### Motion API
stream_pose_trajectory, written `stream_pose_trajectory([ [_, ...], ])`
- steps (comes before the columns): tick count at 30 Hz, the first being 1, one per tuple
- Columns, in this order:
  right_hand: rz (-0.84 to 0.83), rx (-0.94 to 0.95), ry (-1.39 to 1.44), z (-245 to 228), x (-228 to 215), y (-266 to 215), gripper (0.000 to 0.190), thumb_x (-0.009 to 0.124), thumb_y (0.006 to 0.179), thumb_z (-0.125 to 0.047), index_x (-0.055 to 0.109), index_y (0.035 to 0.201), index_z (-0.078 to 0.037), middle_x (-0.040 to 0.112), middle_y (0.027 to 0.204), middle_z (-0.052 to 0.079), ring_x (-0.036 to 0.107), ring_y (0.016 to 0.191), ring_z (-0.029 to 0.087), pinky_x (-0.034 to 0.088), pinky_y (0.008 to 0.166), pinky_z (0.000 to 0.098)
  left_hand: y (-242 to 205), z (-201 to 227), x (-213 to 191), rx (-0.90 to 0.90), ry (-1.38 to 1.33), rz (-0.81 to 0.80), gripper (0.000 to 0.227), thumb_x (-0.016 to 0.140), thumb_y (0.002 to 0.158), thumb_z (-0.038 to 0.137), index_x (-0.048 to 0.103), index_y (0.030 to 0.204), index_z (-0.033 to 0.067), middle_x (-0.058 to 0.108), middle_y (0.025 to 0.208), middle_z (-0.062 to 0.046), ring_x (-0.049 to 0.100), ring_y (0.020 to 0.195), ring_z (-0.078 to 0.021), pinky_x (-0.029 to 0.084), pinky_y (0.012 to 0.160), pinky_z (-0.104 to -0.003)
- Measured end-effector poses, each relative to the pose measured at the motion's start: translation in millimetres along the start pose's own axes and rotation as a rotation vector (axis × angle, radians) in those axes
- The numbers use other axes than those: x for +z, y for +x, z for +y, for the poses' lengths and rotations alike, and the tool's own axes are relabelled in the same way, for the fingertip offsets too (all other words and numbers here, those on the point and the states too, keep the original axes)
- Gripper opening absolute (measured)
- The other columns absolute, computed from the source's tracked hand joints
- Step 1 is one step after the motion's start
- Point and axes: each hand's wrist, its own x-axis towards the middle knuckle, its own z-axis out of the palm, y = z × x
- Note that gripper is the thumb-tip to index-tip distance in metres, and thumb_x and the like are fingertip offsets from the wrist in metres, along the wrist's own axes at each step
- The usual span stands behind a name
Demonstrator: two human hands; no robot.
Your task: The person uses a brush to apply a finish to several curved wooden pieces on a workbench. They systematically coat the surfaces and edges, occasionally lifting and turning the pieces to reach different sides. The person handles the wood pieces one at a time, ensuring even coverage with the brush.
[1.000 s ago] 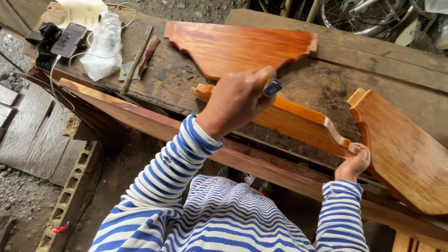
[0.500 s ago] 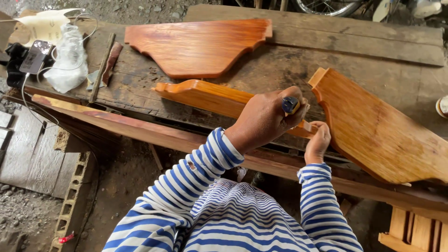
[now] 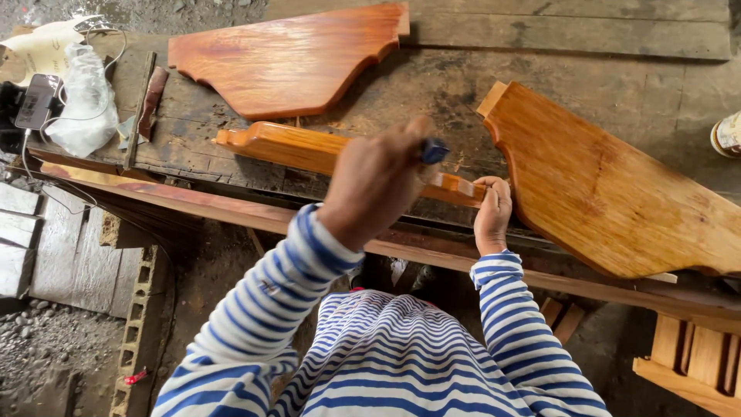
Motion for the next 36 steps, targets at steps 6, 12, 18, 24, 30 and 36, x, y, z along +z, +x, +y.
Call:
stream_pose_trajectory([
  [6, -0.032, 0.03, 0.083, -6, -1, -1, 0.021, 0.039, 0.089, -0.006, 0.06, 0.091, -0.01, 0.047, 0.097, 0.008, 0.045, 0.094, 0.02, 0.041, 0.095, 0.0368, 3, 3, -58, -0.048, 0.014, 0.156, 0.011, 0.067, 0.095, 0.019, 0.057, 0.093, 0.0212, 0.061, 0.069, -0.014, 0.067, 0.07, -0.0438, 0.054, 0.056, -0.047],
  [12, -0.082, 0.03, 0.034, -9, -6, -2, 0.02, 0.039, 0.091, -0.008, 0.059, 0.093, -0.011, 0.046, 0.098, 0.009, 0.047, 0.098, 0.021, 0.044, 0.093, 0.0379, 2, -7, -25, -0.102, -0.281, 0.12, 0.008, 0.069, 0.092, 0.017, 0.061, 0.09, 0.0188, 0.065, 0.064, -0.013, 0.071, 0.064, -0.0389, 0.056, 0.056, -0.042],
  [18, -0.092, 0.071, 0.062, -8, -7, -1, 0.018, 0.039, 0.092, -0.009, 0.057, 0.094, -0.012, 0.045, 0.1, 0.007, 0.045, 0.096, 0.018, 0.048, 0.091, 0.0374, -24, -96, -37, -0.349, -0.581, 0.149, 0.013, 0.073, 0.095, 0.021, 0.067, 0.095, 0.0104, 0.072, 0.074, -0.01, 0.073, 0.063, -0.0178, 0.059, 0.057, -0.027],
  [24, -0.056, 0.036, 0.011, -3, -7, 0, 0.023, 0.039, 0.091, -0.009, 0.061, 0.095, -0.011, 0.047, 0.099, 0.007, 0.047, 0.094, 0.019, 0.047, 0.091, 0.0368, -44, -125, -92, -0.325, -0.305, 0.367, 0.014, 0.073, 0.101, 0.01, 0.069, 0.093, -0.0017, 0.068, 0.071, -0.022, 0.074, 0.061, -0.0284, 0.061, 0.052, -0.033],
  [30, -0.012, 0.012, 0.004, 17, -5, 4, 0.027, 0.038, 0.09, -0.009, 0.064, 0.098, -0.01, 0.051, 0.1, 0.011, 0.052, 0.098, 0.023, 0.048, 0.092, 0.037, -27, -93, -61, -0.251, -0.688, 0.313, 0.006, 0.067, 0.094, 0.008, 0.066, 0.099, 0.0061, 0.063, 0.078, -0.008, 0.072, 0.071, -0.0202, 0.065, 0.064, -0.038],
  [36, 0.08, 0.105, 0.038, 56, -9, 13, 0.026, 0.039, 0.09, -0.012, 0.065, 0.097, -0.009, 0.054, 0.092, 0.01, 0.055, 0.084, 0.02, 0.055, 0.077, 0.032, -24, -122, -62, -0.321, -0.736, 0.256, 0.014, 0.071, 0.093, 0.015, 0.068, 0.095, 0.0014, 0.065, 0.071, -0.022, 0.072, 0.062, -0.0276, 0.064, 0.058, -0.04],
])
